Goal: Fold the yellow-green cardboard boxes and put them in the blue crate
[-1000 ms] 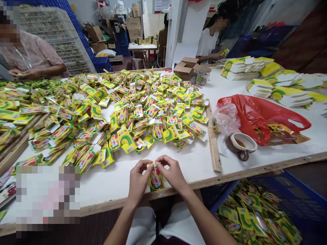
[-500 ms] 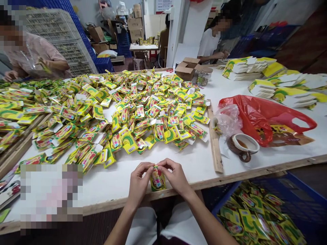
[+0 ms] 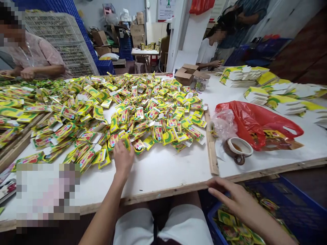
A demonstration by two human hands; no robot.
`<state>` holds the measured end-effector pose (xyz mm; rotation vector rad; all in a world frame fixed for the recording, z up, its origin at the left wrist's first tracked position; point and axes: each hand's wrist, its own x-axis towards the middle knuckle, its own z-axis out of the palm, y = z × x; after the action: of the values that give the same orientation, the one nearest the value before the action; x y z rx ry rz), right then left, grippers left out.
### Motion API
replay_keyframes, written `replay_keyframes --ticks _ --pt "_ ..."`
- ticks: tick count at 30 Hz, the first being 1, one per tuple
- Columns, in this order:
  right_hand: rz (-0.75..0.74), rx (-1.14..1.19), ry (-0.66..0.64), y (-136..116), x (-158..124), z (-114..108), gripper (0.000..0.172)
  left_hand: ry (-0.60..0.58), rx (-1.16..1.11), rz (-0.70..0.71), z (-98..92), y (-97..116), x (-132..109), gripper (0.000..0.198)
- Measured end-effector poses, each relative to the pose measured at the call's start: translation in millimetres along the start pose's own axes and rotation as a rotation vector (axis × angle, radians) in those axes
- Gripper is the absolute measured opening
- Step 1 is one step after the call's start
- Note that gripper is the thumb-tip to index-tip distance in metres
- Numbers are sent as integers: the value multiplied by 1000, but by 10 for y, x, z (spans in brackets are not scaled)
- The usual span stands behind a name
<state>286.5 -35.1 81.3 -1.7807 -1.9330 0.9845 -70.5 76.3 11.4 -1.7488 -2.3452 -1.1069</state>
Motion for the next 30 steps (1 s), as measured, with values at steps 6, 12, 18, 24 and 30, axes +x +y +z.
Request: replay_keyframes --ticks 6,12,18,24,30 --pt "-165 246 -50 -464 395 571 16 -51 -232 -146 -182 -159 -111 59" --pt "-310 431 -104 -751 562 966 12 -67 -543 -282 -83 -211 -68 50" --pt "-210 702 130 -735 715 1347 23 -496 -1078 -353 -253 27 -567 42" --pt "-202 833 183 -686 806 1536 21 -695 -1178 -384 -235 392 -872 34" --pt "-171 769 151 -603 781 1554 17 -640 -1109 -400 -94 341 -936 28"
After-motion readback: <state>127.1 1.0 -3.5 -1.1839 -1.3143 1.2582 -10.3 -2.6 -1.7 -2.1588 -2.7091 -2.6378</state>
